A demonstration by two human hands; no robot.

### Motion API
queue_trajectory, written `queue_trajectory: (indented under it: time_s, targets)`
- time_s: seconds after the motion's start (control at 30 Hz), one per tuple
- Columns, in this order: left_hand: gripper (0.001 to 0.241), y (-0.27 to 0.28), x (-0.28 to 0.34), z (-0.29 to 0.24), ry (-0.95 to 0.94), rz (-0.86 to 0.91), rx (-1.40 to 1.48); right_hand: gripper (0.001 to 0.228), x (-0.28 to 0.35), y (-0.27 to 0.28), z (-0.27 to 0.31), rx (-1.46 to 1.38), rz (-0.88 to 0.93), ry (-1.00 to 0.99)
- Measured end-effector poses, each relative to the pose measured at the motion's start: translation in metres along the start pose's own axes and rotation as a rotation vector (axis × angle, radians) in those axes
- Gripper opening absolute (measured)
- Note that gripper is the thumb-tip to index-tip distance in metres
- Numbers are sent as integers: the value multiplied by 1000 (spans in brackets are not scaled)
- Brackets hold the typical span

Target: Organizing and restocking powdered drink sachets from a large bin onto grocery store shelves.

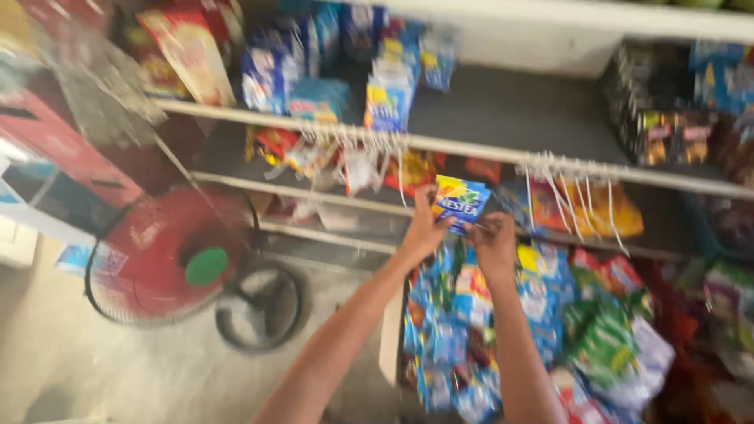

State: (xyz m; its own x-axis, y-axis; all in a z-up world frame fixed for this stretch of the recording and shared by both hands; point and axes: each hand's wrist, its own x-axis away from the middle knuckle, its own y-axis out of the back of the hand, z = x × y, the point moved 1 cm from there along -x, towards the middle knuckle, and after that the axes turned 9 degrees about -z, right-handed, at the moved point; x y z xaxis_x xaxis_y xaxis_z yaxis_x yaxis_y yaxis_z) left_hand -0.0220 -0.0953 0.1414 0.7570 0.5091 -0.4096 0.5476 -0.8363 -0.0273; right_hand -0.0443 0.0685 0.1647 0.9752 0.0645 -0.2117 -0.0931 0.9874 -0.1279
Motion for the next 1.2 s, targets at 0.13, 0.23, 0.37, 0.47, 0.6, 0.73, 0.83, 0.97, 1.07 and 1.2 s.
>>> queue_trajectory:
  time_s: [0.13, 0.23, 0.37, 0.47, 0.6, 0.73, 0.83, 0.97, 1.07, 1.2]
  targets:
    - [77, -12, -56, -45, -316, -110, -230, 31, -67, -36, 2, -105, -50, 248]
    - [81, -23, -81, -31, -437, -152, -187, 30, -112, -63, 6, 327, -288, 486]
    - [79, -35, -116, 25, -425, -25, -346, 32, -180, -83, -33, 545, -416, 780]
    - [85, -43, -148, 53, -351, 30, -471, 25, -233, -93, -70, 574, -429, 809]
    - [85, -91, -229, 129, -401, 41, -851, 8, -304, -105, -93, 705, -311, 686]
    - [92, -100, -287, 143, -417, 177, -967, 21, -361, -118, -118, 583, -154, 776]
    - [97, -77, -279, 110, -64, 359, -780, 19, -376, -129, -129, 643, -201, 563]
    - [106, -70, -297, 119, 39, 340, -938, 26, -385, -153, -124, 615, -138, 677]
    - [102, -66, -281, 97, 24, 375, -1036, 28, -422, -159, -157, 717, -126, 688]
    - [102, -60, -289, 104, 38, 274, -1007, 33, -382, -172, -115, 736, -110, 613]
